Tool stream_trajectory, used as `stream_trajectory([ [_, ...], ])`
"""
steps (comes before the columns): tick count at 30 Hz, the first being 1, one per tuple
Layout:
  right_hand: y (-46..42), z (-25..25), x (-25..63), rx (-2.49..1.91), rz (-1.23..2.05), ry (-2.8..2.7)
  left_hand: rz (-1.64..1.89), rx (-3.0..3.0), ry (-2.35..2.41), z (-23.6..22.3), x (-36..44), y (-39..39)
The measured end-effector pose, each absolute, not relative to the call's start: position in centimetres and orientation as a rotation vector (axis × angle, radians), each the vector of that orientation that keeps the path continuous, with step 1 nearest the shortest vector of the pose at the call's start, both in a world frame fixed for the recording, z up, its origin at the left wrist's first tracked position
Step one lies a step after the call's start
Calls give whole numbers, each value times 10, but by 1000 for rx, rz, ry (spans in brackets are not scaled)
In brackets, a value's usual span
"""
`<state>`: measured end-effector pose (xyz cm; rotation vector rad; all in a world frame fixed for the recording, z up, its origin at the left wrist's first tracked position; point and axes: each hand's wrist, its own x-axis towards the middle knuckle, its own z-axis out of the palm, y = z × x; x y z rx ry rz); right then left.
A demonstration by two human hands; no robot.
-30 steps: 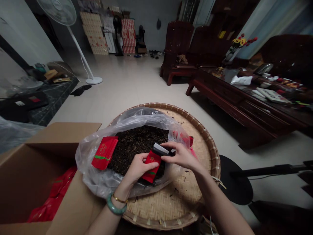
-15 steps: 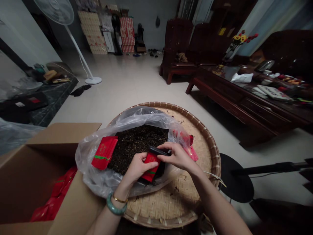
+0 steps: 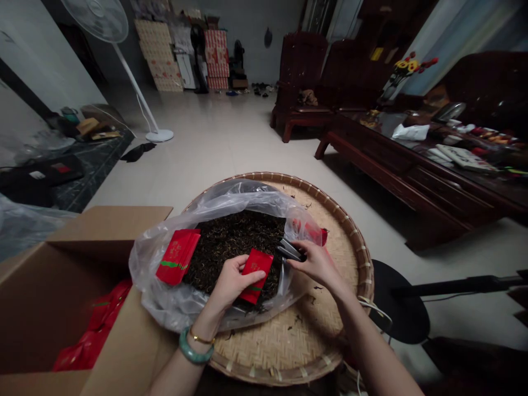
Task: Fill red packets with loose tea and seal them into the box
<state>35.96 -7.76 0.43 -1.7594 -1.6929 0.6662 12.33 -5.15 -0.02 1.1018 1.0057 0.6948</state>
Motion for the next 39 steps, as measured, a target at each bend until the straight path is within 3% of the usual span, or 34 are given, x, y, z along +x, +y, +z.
stream_trajectory([
  [3, -78, 4, 353, -1732, 571, -1661, 719, 1071, 1017, 0, 127, -54],
  [9, -80, 25, 304, -1473, 875, -1472, 746, 1088, 986, 6, 131, -58],
  [19, -90, 38, 289, -1402, 884, -1550, 988, 1131, 1017, 14, 131, -58],
  [25, -89, 27, 284, -1357, 1208, -1360, 1016, 1053, 992, 8, 129, -59],
  [32, -90, 5, 277, -1389, 1234, -1188, 860, 953, 912, 8, 126, -58],
  [35, -88, 2, 291, -1454, 1091, -1207, 753, 962, 866, 7, 125, -59],
  [39, -90, -6, 320, -1749, 478, -1557, 758, 948, 885, 2, 123, -58],
])
